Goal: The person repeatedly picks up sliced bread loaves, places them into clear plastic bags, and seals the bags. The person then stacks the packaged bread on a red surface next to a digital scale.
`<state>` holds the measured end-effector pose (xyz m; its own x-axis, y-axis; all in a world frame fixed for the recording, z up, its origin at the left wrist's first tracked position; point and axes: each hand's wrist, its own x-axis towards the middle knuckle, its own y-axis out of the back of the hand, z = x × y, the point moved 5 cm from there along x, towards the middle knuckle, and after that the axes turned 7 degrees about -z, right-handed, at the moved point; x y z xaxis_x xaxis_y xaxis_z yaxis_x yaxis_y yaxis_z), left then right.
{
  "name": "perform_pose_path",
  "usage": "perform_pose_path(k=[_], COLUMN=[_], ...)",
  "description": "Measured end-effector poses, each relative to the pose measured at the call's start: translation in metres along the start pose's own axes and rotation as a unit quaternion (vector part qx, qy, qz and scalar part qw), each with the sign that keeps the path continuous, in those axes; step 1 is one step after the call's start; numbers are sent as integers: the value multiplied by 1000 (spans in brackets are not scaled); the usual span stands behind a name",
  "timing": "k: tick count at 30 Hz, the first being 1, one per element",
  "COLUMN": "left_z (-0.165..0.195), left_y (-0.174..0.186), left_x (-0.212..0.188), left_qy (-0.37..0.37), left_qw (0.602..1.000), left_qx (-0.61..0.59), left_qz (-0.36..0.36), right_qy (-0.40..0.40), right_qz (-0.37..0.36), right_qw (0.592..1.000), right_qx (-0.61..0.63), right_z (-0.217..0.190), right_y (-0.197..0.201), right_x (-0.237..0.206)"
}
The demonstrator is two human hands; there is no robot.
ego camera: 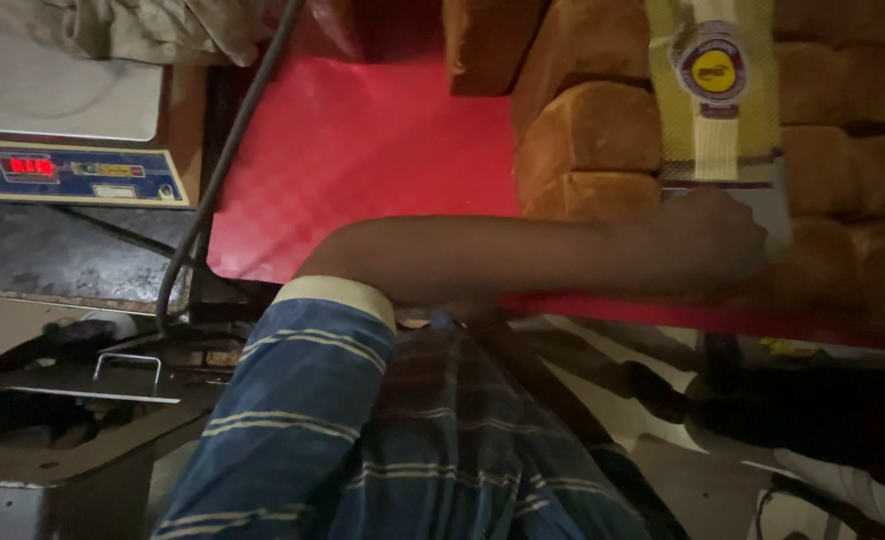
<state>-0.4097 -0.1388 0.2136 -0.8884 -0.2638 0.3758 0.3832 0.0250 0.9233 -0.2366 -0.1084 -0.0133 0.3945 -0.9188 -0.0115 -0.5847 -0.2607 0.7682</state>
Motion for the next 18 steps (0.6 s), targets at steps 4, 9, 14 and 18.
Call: perform_pose_path(k=[4,9,14,18], left_z=[-10,-63,-150,-165], left_y=[32,54,74,149], left_x=[-27,-91,-225,-370], left_qy=[-40,-20,239,390], left_qw=[994,976,758,615], left_qx=[50,20,-461,-491], left_qz=[92,217,395,478], right_qy=[-7,-22,-58,-93], right_qz=[11,64,194,254], right_qw=[1000,997,979,963], right_qx=[4,29,32,13], right_z=[5,5,9,14], right_y=[5,5,21,33], right_x=[10,18,63,109])
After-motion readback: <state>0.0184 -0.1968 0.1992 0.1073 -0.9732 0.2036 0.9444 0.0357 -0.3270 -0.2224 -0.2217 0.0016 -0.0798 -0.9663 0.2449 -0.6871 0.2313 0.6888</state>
